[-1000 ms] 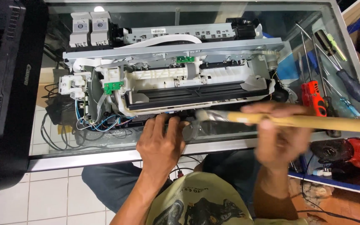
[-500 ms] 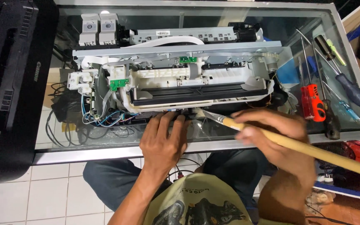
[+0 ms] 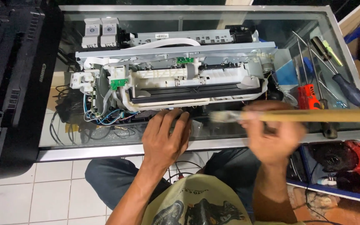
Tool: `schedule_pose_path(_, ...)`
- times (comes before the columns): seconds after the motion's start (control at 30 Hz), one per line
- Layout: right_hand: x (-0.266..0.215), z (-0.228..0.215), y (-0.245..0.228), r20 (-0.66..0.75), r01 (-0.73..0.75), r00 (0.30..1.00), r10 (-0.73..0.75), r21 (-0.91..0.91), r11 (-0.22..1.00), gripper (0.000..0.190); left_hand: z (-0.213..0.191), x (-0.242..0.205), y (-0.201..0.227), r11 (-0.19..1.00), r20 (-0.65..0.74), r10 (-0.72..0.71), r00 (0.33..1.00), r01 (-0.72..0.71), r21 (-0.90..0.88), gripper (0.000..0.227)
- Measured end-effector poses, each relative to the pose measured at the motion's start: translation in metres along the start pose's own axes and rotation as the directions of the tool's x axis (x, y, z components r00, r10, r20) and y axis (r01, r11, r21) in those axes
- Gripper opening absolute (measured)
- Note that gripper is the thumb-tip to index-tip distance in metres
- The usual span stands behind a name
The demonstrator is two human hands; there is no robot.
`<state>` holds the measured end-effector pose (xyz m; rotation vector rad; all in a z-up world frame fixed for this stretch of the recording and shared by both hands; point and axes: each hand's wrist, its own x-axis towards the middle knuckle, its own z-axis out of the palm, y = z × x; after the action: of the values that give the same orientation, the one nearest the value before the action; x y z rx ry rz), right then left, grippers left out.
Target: The person cleans the internal components of a disassembled printer using a brush. They then use a screwdriver to adjust a small white plastic part connected to a circuit board.
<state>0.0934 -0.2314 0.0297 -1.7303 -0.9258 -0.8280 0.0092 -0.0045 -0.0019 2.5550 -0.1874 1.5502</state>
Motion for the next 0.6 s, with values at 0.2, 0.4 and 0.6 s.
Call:
schedule_pose_path(0.2, 0.011, 0.029, -0.025, -0.024, -0.191, 0.974, 0.226, 0.454, 0.87, 0.019, -0.004, 0.006, 0.003, 1.0, -0.003, 0.016, 1.0, -0.016, -0.003, 0.009)
schedule_pose_path(0.4, -0.012, 0.038, -0.007, -0.177, -0.128, 0.967, 0.181, 0.272, 0.954, 0.029, -0.002, 0.003, 0.0, 1.0, -0.006, 0.023, 1.0, -0.023, -0.004, 0.008)
schedule_pose_path(0.6, -0.017, -0.002, 0.003, -0.324, -0.159, 0.926, 0.194, 0.131, 0.979, 0.019, -0.013, 0.008, -0.001, 0.997, 0.024, 0.053, 0.998, -0.052, -0.049, 0.016)
